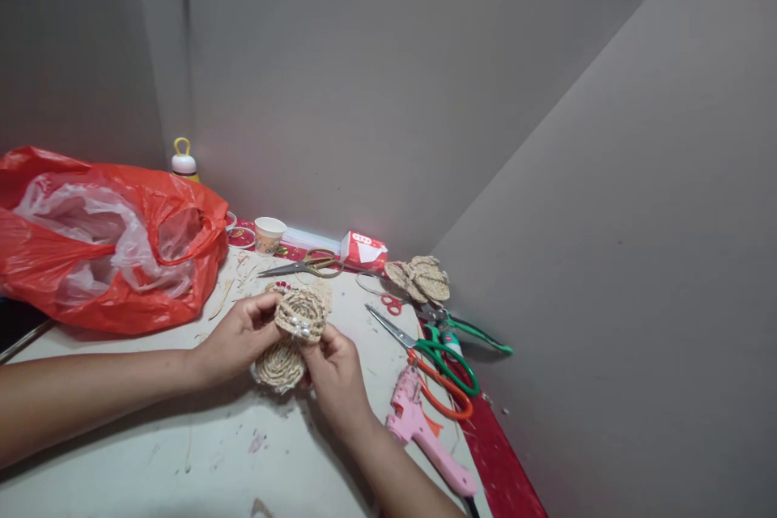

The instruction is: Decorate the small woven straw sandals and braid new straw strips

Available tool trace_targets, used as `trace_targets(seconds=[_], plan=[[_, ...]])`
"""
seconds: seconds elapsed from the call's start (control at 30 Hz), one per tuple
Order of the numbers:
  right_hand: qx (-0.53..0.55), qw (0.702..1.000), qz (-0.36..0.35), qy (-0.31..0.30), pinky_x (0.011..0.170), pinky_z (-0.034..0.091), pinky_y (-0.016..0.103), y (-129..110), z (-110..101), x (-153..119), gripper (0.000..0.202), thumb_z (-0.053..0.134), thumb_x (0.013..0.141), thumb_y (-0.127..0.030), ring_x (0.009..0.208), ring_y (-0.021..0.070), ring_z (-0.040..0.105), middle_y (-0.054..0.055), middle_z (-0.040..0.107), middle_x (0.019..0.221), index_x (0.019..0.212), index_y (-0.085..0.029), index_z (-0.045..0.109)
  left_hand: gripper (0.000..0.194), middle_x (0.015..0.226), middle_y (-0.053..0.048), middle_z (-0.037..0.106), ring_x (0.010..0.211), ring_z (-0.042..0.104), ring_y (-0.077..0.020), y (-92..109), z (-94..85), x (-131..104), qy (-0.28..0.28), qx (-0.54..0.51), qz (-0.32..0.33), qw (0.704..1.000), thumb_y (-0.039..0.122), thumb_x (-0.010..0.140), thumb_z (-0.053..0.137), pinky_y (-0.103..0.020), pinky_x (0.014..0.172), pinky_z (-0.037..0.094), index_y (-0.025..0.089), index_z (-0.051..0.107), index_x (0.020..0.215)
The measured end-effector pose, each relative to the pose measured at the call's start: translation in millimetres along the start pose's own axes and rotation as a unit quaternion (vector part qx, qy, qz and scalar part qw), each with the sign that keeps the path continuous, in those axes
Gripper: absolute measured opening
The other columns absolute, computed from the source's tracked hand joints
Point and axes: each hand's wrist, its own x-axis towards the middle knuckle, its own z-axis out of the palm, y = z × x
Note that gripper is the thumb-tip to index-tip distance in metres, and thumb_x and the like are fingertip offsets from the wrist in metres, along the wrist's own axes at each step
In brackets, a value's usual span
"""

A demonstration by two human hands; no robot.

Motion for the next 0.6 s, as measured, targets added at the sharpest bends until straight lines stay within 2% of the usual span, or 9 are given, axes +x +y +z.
trace_targets(seconds=[0.1, 0.33, 0.4, 0.5, 0.6], plan=[[-0.027, 1.000, -0.014, 0.005, 0.040, 0.035, 0.020, -3, 0, -2, 0.047, 0.061, 0.076, -0.060, 0.041, 0.0086, 0.042, -0.004, 0.047, 0.048, 0.064, -0.015, 0.055, 0.012, 0.076, 0.001, 0.056, 0.073, 0.050, -0.0115, 0, 0.4, -3, -0.012, 0.018, 0.023, 0.999, 0.026, 0.081, 0.062, -0.023, 0.068, 0.042, 0.014, 0.060, 0.081], [-0.026, 0.996, -0.084, -0.006, 0.046, 0.039, 0.022, -4, 1, -10, 0.044, 0.063, 0.078, -0.055, 0.047, 0.0101, 0.041, -0.001, 0.052, 0.050, 0.060, -0.015, 0.064, 0.013, 0.076, -0.001, 0.055, 0.073, 0.049, -0.0120, 5, 5.3, -13, -0.030, 0.047, 0.038, 0.998, 0.025, 0.085, 0.056, -0.023, 0.067, 0.041, 0.013, 0.058, 0.079], [-0.013, 0.996, -0.093, -0.012, 0.051, 0.042, 0.023, 0, 2, -9, 0.041, 0.065, 0.077, -0.052, 0.051, 0.0118, 0.046, 0.000, 0.056, 0.052, 0.063, -0.014, 0.069, 0.015, 0.073, 0.000, 0.053, 0.071, 0.048, -0.0115, 5, 6.8, -14, -0.024, 0.052, 0.034, 0.998, 0.025, 0.085, 0.057, -0.023, 0.066, 0.040, 0.013, 0.057, 0.076], [0.035, 0.997, -0.066, -0.028, 0.059, 0.045, 0.026, 9, 2, -4, 0.033, 0.065, 0.080, -0.047, 0.056, 0.0132, 0.052, 0.001, 0.064, 0.061, 0.077, -0.015, 0.073, 0.017, 0.071, 0.001, 0.052, 0.069, 0.047, -0.0107, 2, 6.9, -9, 0.000, 0.034, 0.015, 0.999, 0.028, 0.082, 0.061, -0.022, 0.064, 0.040, 0.012, 0.057, 0.075], [0.083, 0.995, -0.032, -0.033, 0.056, 0.045, 0.025, 17, -3, 4, 0.030, 0.063, 0.083, -0.043, 0.052, 0.0119, 0.052, 0.001, 0.065, 0.063, 0.086, -0.015, 0.073, 0.020, 0.073, 0.000, 0.054, 0.069, 0.049, -0.0111, 1, 4.6, -2, 0.005, 0.010, -0.007, 1.000, 0.031, 0.079, 0.065, -0.023, 0.065, 0.041, 0.012, 0.059, 0.079]])
